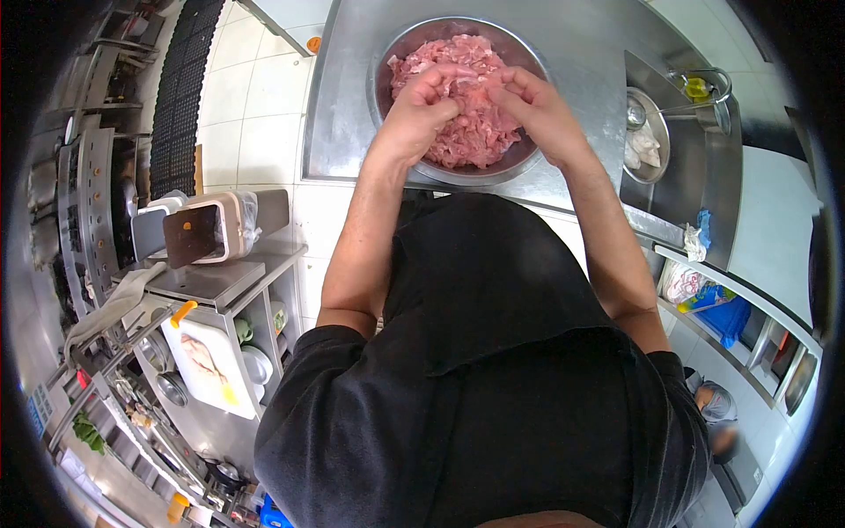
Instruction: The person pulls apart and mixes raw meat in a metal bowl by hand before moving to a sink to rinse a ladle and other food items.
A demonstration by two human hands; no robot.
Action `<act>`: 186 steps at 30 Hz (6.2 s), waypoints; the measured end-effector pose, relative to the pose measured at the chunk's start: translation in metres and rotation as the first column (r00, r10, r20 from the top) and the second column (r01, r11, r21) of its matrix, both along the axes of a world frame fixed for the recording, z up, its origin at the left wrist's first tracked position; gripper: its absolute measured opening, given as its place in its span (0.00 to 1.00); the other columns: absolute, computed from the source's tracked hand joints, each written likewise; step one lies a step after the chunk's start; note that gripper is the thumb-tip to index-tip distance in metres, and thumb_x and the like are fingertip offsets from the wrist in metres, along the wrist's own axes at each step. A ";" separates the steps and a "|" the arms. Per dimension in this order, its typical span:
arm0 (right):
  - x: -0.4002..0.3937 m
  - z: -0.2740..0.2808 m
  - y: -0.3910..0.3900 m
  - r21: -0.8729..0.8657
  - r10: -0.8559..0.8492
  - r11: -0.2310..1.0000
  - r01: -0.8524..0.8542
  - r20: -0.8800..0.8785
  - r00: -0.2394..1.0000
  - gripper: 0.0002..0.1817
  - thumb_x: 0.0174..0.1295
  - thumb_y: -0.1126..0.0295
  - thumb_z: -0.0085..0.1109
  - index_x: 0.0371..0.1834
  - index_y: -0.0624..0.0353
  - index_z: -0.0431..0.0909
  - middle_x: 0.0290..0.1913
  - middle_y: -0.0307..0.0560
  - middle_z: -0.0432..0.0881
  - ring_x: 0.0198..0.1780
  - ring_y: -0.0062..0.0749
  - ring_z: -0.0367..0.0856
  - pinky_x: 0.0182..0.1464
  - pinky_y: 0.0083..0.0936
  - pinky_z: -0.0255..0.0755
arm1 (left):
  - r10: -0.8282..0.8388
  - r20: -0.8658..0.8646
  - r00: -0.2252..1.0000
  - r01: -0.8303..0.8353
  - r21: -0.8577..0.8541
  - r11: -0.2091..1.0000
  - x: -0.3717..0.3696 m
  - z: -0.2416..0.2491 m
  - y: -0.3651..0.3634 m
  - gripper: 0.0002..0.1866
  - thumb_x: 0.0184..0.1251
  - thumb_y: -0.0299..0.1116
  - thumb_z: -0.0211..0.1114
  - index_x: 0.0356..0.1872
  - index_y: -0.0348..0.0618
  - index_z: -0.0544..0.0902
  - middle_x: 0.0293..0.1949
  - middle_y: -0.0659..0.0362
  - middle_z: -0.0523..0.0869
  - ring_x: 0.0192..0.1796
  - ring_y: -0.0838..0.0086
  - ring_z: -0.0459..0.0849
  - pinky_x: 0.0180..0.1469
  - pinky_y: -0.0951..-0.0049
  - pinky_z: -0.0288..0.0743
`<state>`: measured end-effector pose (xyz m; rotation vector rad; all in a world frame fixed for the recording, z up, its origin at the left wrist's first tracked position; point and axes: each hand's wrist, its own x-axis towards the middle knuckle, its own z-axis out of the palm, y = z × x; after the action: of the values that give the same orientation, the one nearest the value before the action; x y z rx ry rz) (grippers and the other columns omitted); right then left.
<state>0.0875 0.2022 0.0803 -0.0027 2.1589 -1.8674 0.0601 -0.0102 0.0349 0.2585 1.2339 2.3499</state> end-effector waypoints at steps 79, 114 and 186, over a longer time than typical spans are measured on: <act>0.024 0.017 -0.020 0.485 -0.091 0.837 0.253 -0.333 0.939 0.22 0.73 0.60 0.67 0.64 0.60 0.81 0.54 0.54 0.89 0.54 0.36 0.89 0.54 0.31 0.83 | 0.111 -0.526 0.843 -0.398 -0.473 0.786 0.024 0.017 0.017 0.10 0.77 0.32 0.66 0.47 0.38 0.90 0.39 0.59 0.90 0.41 0.77 0.85 0.46 0.74 0.78; 0.029 0.005 -0.020 0.119 -0.102 0.983 0.138 -0.270 0.957 0.20 0.75 0.71 0.66 0.66 0.66 0.78 0.57 0.43 0.88 0.56 0.21 0.85 0.57 0.20 0.78 | 0.182 -0.182 0.966 -0.229 -0.289 0.929 0.023 0.012 0.008 0.10 0.79 0.28 0.62 0.49 0.36 0.90 0.44 0.62 0.90 0.45 0.81 0.84 0.51 0.78 0.76; 0.032 0.005 -0.033 0.425 -0.089 0.805 0.415 -0.604 0.792 0.21 0.63 0.63 0.74 0.56 0.61 0.85 0.54 0.59 0.88 0.53 0.55 0.89 0.56 0.40 0.82 | 0.344 -0.021 0.939 -0.345 -0.045 0.938 0.037 0.009 0.036 0.10 0.78 0.23 0.65 0.56 0.36 0.84 0.52 0.57 0.90 0.53 0.78 0.86 0.58 0.75 0.80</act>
<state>0.1198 0.1694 0.0850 -0.1597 3.2006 -1.4071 0.0968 0.0259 0.0434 0.0413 1.4384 2.6084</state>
